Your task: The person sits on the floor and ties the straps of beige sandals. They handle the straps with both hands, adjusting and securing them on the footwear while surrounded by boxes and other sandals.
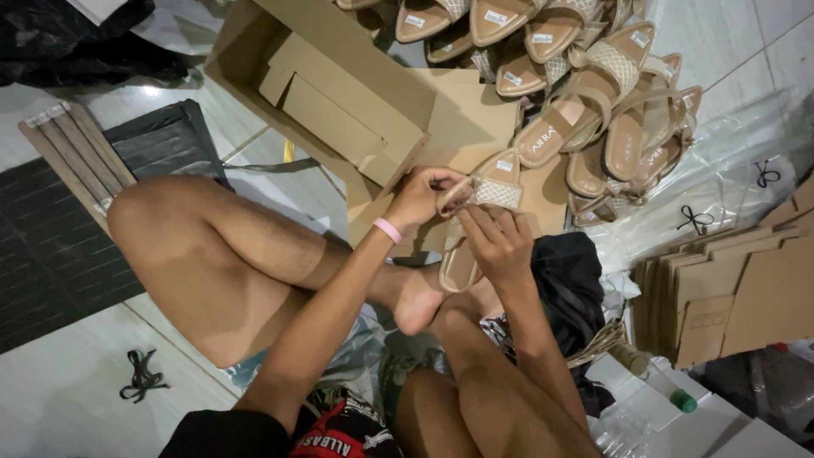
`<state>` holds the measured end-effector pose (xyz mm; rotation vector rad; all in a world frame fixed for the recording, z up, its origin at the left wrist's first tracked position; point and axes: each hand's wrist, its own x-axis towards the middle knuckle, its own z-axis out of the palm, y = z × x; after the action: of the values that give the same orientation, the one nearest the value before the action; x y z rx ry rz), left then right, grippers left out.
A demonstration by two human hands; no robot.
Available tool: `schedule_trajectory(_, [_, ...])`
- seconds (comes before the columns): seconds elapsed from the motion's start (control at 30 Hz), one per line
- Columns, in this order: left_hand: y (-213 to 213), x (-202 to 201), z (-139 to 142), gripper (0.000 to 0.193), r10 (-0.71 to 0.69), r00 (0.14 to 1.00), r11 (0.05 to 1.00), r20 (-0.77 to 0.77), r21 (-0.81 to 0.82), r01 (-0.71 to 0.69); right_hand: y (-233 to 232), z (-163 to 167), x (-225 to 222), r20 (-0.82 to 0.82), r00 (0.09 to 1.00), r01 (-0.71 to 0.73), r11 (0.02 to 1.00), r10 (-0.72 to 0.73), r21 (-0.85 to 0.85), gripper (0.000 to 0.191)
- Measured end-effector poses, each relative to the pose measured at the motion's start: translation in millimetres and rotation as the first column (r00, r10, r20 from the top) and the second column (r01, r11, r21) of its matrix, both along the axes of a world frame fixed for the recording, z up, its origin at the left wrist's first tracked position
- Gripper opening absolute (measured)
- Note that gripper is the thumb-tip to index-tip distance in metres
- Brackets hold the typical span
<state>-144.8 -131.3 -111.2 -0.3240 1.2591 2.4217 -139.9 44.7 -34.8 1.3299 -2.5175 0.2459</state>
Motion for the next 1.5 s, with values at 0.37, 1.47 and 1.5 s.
schedule_trajectory(0.37, [0, -2, -2, 0.018, -0.037, 0.986, 0.995, 0.160, 0.097, 0.021, 0, -7, -4, -0.051, 0.993, 0.117, 0.982, -0.110, 0.151, 0.024])
schedule_trajectory(1.47, [26, -16, 9, 0.016, 0.017, 0.999, 0.986, 0.028, -0.164, -0.012, 174, 13, 11, 0.946, -0.107, 0.798, 0.541, -0.306, 0.265, 0.029])
schedule_trajectory(1.5, [28, -16, 9, 0.016, 0.035, 0.999, 0.988, 0.018, -0.151, -0.032, 183, 10, 13, 0.979, -0.117, 0.830, 0.525, -0.166, 0.188, 0.025])
